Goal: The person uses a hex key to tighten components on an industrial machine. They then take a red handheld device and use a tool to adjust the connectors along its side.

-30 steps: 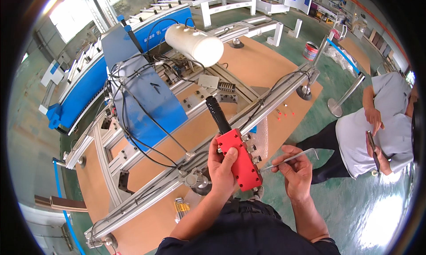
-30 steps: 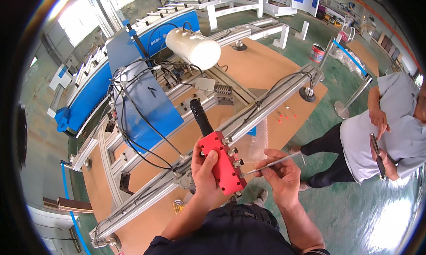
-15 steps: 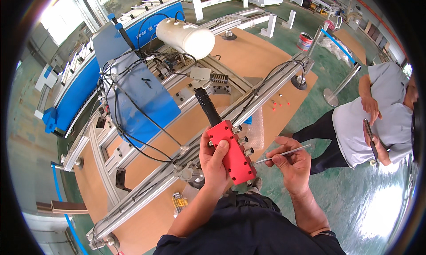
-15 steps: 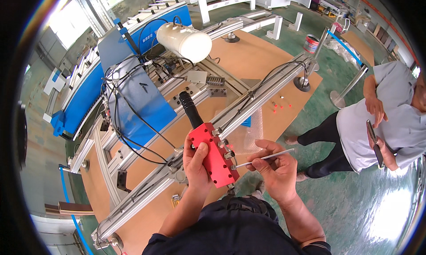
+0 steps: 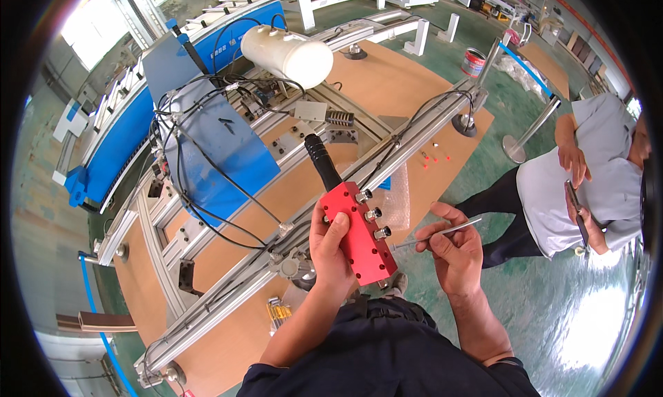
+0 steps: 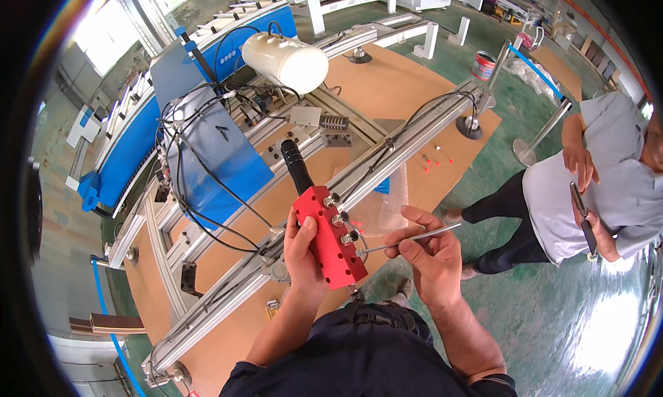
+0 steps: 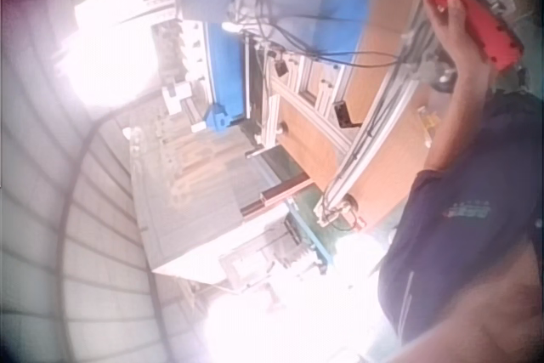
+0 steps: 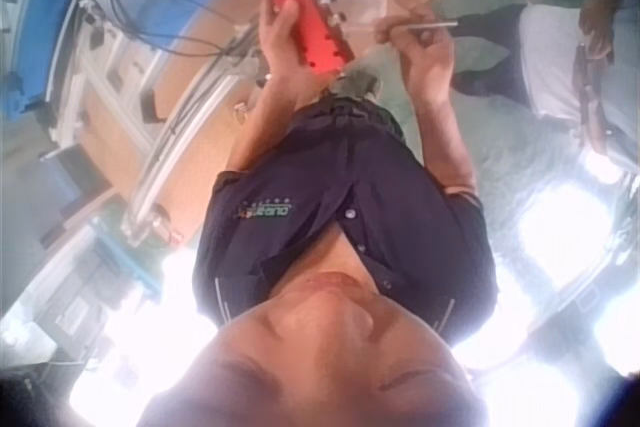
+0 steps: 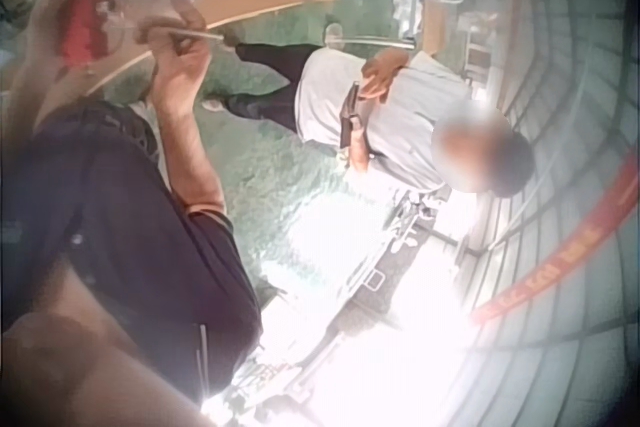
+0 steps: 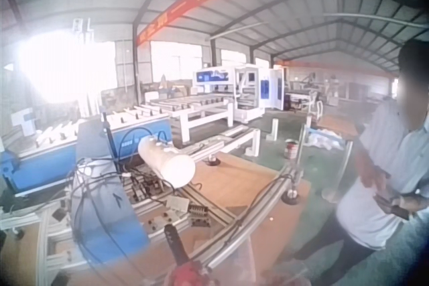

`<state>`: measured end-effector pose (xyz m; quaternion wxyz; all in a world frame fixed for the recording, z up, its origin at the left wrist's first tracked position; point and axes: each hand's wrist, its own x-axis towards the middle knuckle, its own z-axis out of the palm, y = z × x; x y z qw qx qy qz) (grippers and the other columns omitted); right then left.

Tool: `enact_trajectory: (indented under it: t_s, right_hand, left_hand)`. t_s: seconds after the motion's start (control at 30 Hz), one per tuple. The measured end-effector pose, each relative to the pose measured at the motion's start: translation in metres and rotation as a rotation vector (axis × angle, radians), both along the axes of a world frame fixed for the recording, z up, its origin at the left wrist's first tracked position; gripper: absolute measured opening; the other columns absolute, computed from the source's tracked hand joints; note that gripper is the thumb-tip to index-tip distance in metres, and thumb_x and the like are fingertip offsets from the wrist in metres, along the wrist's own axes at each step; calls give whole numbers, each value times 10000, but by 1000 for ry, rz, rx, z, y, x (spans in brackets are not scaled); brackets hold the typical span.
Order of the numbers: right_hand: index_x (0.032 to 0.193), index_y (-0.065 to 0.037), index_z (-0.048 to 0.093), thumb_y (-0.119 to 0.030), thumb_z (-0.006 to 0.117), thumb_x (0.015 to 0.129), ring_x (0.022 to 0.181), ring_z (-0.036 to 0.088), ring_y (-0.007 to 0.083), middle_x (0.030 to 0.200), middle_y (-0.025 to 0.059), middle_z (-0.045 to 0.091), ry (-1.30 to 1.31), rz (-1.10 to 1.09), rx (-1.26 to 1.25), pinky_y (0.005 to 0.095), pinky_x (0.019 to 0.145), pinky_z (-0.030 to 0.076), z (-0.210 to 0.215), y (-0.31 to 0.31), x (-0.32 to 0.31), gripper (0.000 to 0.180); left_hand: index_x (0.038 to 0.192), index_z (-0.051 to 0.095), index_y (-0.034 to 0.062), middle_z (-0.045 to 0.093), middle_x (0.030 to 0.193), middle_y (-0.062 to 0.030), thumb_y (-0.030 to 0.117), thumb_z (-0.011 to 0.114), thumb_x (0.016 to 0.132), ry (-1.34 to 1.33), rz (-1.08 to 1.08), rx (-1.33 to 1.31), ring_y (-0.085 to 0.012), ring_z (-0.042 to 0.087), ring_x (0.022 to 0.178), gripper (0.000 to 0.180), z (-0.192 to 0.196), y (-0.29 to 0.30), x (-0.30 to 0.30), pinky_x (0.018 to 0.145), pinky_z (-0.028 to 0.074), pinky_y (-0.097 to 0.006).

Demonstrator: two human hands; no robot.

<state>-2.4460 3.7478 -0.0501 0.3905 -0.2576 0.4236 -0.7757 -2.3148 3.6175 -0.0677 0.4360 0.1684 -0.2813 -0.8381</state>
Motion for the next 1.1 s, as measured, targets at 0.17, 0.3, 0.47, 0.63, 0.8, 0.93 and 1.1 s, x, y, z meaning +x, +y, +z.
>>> enact_trajectory:
  t_s: [0.17, 0.3, 0.47, 0.63, 0.8, 0.93, 1.1]
  right_hand:
    - [1192, 2, 503, -22, 568, 876, 757, 638, 221, 936, 160, 658, -329, 78, -62, 321, 717, 528, -12, -2, -2, 323]
    - [1172, -12, 521, -38, 550, 891, 759, 641, 214, 934, 143, 656, -477, 117, -86, 324, 724, 531, -17, -3, 1, 284]
    - [1164, -19, 531, -39, 528, 902, 760, 642, 195, 948, 128, 648, -587, 118, -85, 322, 731, 533, -25, -1, -7, 263]
    - [1149, -22, 537, -59, 522, 910, 764, 625, 175, 935, 98, 633, -571, 10, -57, 300, 721, 530, -36, 4, -32, 242]
    - [1097, -64, 560, -80, 542, 908, 768, 599, 130, 912, 31, 623, -532, -181, 107, 245, 678, 515, -81, 5, -95, 191]
    - [1058, -72, 579, -60, 558, 885, 765, 610, 130, 925, 55, 636, -523, -312, 285, 242, 671, 521, -153, -3, -164, 174]
    - [1038, -28, 546, 3, 548, 868, 670, 627, 172, 894, 124, 655, -593, -369, 409, 273, 580, 530, -245, -29, -238, 173]
  left_hand:
    - [1251, 405, 24, 606, 981, -90, 210, 532, 890, 105, -55, 15, -169, 648, 771, 426, -5, -5, 0, 629, 568, -290]
    - [1249, 396, 11, 582, 939, -83, 262, 542, 893, 179, -124, 32, -138, 625, 739, 459, -7, -7, 5, 582, 544, -258]
    - [1320, 366, 29, 574, 1049, -99, 207, 576, 869, 415, -271, 66, -183, 631, 816, 528, -30, -18, 7, 622, 566, -310]
    - [1325, 358, 14, 573, 1044, -101, 193, 540, 876, 425, -261, 91, -179, 633, 807, 517, -37, -19, 1, 618, 567, -304]
    - [1249, 380, 23, 531, 961, -93, 215, 538, 875, 370, -243, 79, -163, 563, 749, 450, -42, -22, -17, 563, 507, -274]
    - [1118, 426, 64, 454, 847, -53, 237, 570, 868, 218, -172, 93, -109, 426, 672, 336, -35, -23, -40, 460, 393, -207]
    - [1250, 389, 29, 454, 904, -89, 206, 555, 883, 155, -119, 56, -114, 422, 673, 440, -45, -34, -67, 465, 393, -212]
